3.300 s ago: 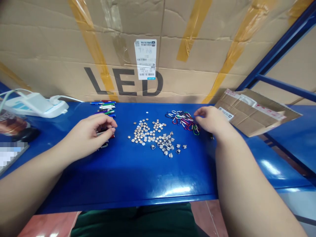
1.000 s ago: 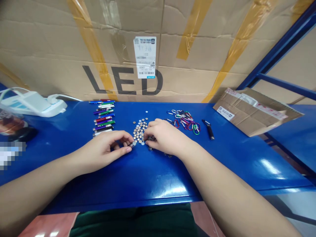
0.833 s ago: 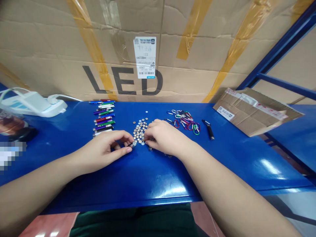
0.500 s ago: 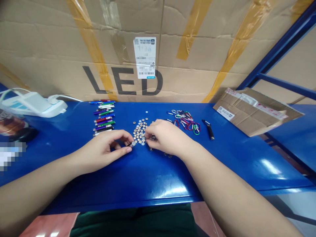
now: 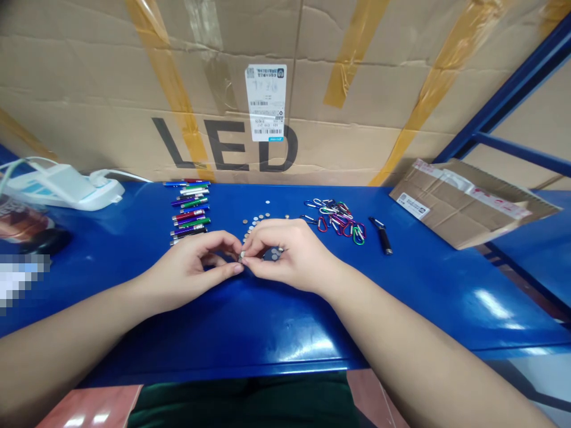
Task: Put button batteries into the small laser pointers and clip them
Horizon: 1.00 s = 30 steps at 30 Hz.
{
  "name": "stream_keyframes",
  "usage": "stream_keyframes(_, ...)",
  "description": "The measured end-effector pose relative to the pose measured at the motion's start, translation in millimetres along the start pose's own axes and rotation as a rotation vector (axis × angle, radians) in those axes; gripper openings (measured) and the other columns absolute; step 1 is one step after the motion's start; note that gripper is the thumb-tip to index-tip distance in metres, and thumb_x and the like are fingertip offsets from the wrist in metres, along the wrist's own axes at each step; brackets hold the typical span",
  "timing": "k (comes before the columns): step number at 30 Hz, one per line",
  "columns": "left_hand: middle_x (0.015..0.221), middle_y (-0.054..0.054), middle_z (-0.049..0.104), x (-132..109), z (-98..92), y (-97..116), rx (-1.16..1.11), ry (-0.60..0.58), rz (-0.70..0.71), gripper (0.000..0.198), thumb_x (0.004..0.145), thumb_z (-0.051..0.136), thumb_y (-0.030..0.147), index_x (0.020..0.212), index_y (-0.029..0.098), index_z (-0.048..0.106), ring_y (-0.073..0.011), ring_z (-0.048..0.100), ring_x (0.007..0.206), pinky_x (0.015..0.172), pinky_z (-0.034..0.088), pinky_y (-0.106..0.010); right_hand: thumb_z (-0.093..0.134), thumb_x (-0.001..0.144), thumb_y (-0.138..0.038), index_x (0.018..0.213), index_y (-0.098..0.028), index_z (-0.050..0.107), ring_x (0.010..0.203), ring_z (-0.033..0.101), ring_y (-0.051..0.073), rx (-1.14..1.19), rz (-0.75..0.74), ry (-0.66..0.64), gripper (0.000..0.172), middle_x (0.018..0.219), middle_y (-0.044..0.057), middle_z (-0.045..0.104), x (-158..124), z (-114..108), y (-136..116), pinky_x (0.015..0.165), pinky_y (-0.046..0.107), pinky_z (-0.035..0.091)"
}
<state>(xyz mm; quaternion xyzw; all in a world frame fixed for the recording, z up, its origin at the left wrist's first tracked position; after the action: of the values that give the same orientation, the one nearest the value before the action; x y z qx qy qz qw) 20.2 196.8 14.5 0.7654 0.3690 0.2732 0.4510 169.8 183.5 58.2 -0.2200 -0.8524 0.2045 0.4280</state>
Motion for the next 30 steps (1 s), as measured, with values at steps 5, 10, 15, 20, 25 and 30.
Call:
stream_keyframes(5, 0.101, -0.004, 0.07, 0, -2.9, 0, -0.026, 0.043, 0.048, 0.014, 0.09, 0.071, 0.029, 0.098, 0.017, 0.068, -0.0163, 0.072, 0.088, 0.077, 0.063, -0.026, 0.075, 0.087, -0.011, 0.078, -0.019, 0.068, 0.079, 0.074, 0.015, -0.03, -0.031, 0.035, 0.013, 0.083, 0.005, 0.078, -1, -6, -2, 0.074, 0.027, 0.059)
stream_keyframes(10, 0.101, -0.004, 0.07, 1, -2.6, 1, -0.033, 0.056, 0.092, 0.013, 0.09, 0.072, 0.026, 0.098, 0.017, 0.068, -0.0168, 0.072, 0.092, 0.084, 0.066, -0.029, 0.074, 0.089, -0.011, 0.082, -0.018, 0.069, 0.082, 0.075, 0.016, -0.08, -0.096, 0.031, 0.011, 0.085, 0.006, 0.078, -2, -4, -9, 0.077, 0.027, 0.06)
stream_keyframes(15, 0.098, -0.003, 0.072, 2, -4.0, 3, -0.022, 0.073, 0.102, 0.014, 0.088, 0.075, 0.025, 0.097, 0.017, 0.07, -0.0159, 0.073, 0.088, 0.082, 0.066, -0.027, 0.071, 0.091, -0.011, 0.085, -0.017, 0.07, 0.083, 0.074, 0.016, -0.134, -0.13, -0.001, 0.009, 0.089, 0.008, 0.078, -3, 2, -14, 0.077, 0.027, 0.061)
stream_keyframes(20, 0.095, -0.003, 0.075, 2, -5.7, 3, -0.02, 0.093, 0.098, 0.015, 0.085, 0.078, 0.026, 0.095, 0.017, 0.072, -0.0155, 0.074, 0.084, 0.079, 0.065, -0.025, 0.068, 0.094, -0.012, 0.087, -0.018, 0.07, 0.084, 0.074, 0.016, -0.159, -0.127, -0.017, 0.009, 0.09, 0.007, 0.078, -3, 4, -14, 0.078, 0.027, 0.061)
stream_keyframes(25, 0.093, -0.002, 0.077, 2, -8.0, 5, 0.021, 0.121, 0.109, 0.014, 0.085, 0.079, 0.027, 0.094, 0.017, 0.073, -0.0153, 0.075, 0.08, 0.075, 0.065, -0.024, 0.067, 0.094, -0.011, 0.087, -0.018, 0.07, 0.084, 0.073, 0.016, -0.167, -0.108, -0.031, 0.01, 0.09, 0.006, 0.077, -3, 4, -11, 0.079, 0.028, 0.06)
stream_keyframes(30, 0.091, -0.002, 0.077, 1, -8.9, 7, 0.063, 0.131, 0.128, 0.013, 0.085, 0.078, 0.027, 0.093, 0.018, 0.074, -0.0147, 0.075, 0.077, 0.073, 0.064, -0.023, 0.068, 0.092, -0.011, 0.086, -0.019, 0.07, 0.082, 0.072, 0.016, -0.153, -0.06, -0.038, 0.01, 0.089, 0.005, 0.076, -3, 5, -8, 0.079, 0.028, 0.058)
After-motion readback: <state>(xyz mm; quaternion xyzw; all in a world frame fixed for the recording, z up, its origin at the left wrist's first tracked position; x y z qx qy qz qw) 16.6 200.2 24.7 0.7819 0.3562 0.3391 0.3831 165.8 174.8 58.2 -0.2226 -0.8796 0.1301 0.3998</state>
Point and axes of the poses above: each hand's wrist, its own x-axis towards the middle knuckle, its own z-axis out of the palm, y = z × x, the point moved 7 cm from there along x, towards the middle knuckle
